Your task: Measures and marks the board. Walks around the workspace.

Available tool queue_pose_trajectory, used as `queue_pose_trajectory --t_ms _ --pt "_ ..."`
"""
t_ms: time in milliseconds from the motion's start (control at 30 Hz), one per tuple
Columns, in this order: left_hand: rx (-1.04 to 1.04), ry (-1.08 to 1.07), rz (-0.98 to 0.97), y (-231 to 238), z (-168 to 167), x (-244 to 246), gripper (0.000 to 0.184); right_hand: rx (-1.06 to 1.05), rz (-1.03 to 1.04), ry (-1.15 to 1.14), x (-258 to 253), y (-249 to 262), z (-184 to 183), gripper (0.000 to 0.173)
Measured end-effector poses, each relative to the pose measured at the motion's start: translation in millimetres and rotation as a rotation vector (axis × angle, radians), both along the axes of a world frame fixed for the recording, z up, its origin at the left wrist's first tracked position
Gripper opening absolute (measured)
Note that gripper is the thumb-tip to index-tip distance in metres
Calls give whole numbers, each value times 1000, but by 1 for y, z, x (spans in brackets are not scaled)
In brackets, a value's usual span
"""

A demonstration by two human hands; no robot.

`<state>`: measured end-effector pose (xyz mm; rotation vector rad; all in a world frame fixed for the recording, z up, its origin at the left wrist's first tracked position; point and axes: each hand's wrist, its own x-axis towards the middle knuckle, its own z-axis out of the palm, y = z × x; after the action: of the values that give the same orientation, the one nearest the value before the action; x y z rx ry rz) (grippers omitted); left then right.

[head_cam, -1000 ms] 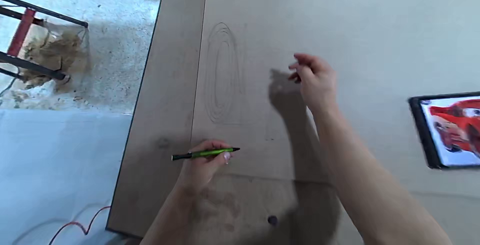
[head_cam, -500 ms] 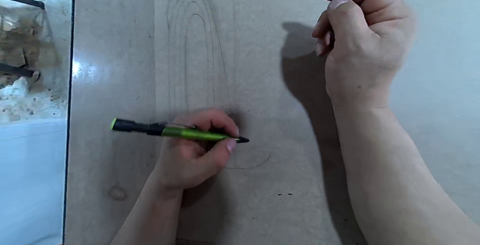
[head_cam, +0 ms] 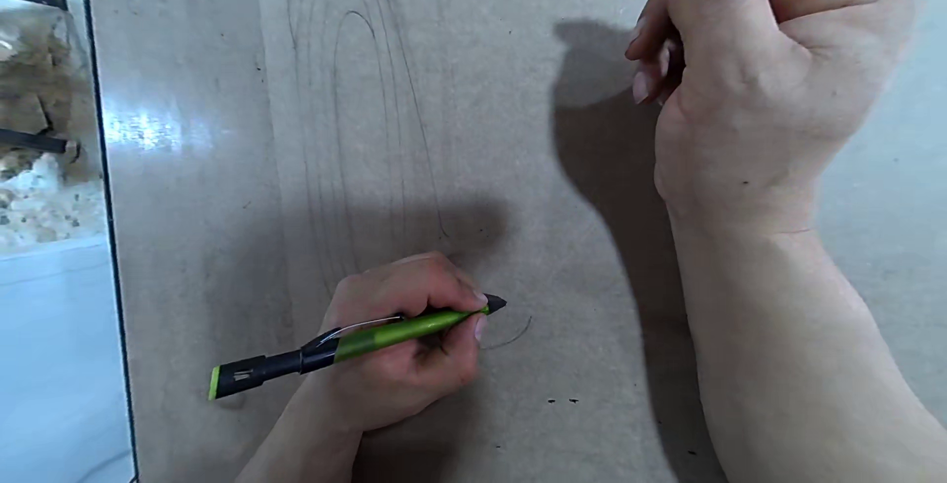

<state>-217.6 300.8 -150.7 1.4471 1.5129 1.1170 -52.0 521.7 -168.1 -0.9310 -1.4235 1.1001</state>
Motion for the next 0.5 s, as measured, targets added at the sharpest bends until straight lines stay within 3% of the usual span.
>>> queue_pose_trajectory --t_ms 200,500 --pt "-20 3 11 0 2 2 10 -8 3 -23 0 -1 1 28" --pt "0 36 9 1 2 3 9 -15 -9 -45 0 -1 2 30"
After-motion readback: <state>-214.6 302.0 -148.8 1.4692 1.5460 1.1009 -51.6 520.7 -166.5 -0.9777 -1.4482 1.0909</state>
